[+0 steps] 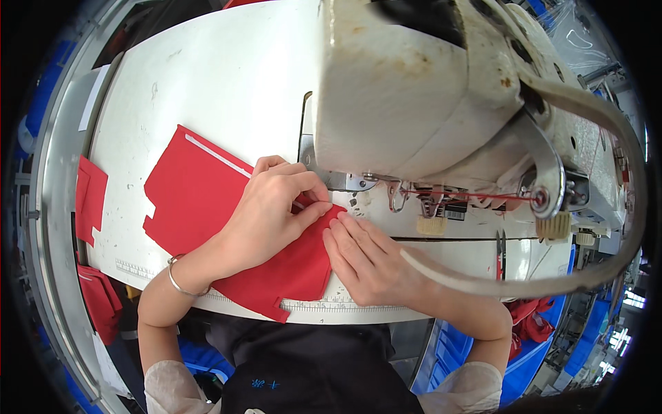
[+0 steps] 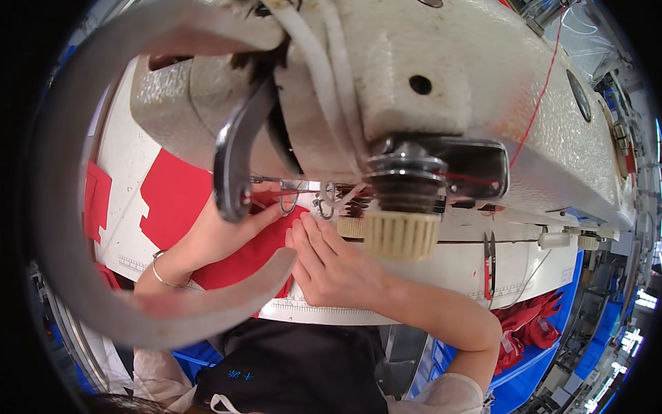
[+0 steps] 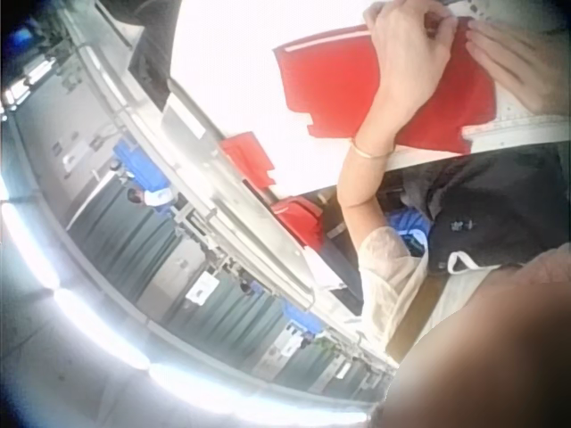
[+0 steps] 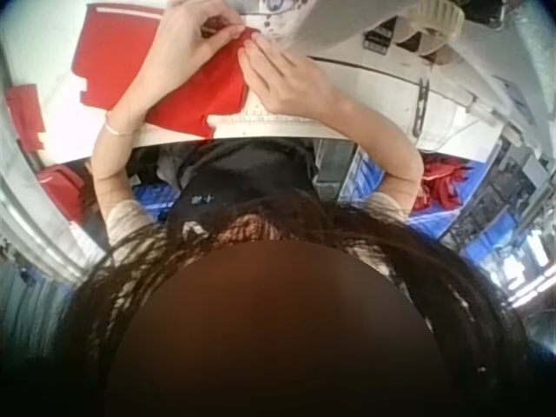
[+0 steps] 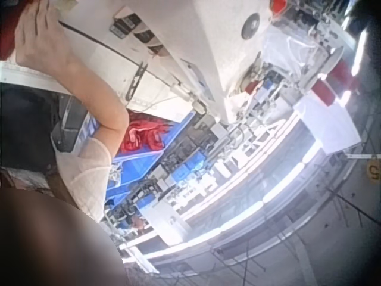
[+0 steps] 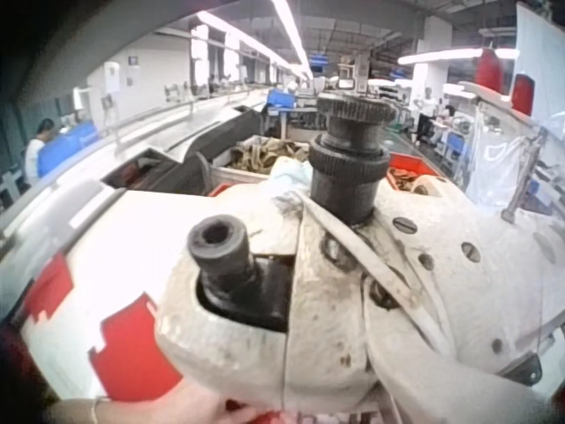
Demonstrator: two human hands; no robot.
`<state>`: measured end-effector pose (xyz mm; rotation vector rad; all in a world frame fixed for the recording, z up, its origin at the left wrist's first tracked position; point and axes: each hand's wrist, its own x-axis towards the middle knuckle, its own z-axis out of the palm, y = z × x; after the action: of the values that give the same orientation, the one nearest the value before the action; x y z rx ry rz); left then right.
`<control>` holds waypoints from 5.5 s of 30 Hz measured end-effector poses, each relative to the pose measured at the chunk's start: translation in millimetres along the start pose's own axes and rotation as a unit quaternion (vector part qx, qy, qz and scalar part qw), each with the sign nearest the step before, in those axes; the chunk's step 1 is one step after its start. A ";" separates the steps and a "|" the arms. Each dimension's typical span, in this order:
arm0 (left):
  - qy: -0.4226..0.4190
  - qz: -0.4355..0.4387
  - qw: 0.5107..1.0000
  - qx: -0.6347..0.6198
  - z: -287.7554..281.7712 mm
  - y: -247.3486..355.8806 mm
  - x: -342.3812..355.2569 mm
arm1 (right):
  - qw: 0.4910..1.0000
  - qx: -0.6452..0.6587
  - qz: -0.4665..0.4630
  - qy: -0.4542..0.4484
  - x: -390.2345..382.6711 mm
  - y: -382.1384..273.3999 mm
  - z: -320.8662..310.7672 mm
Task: Sewing brand labels and white straps onto red fabric pieces using an industrial sewing machine.
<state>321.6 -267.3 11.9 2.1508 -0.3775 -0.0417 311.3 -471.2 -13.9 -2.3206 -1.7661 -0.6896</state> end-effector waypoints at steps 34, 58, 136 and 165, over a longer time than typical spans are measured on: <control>0.000 0.003 0.999 -0.042 -5.4 1.1 17.3 | 0.999 0.004 0.038 -0.020 3.4 11.9 -0.4; -0.004 0.061 0.991 -0.121 -1.8 -19.1 44.9 | 1.000 -0.012 0.016 -0.008 -16.9 29.6 21.3; 0.003 0.282 0.946 0.162 -7.1 -26.5 31.0 | 0.978 -0.194 -0.027 -0.066 -12.0 46.2 0.1; 0.064 0.097 0.972 0.203 -23.0 7.9 27.6 | 0.998 -0.019 0.005 0.057 -3.9 37.5 -7.8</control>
<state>349.8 -261.0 34.6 2.4889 -0.5564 0.3091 343.7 -488.8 -2.8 -2.2620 -1.7061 -0.8441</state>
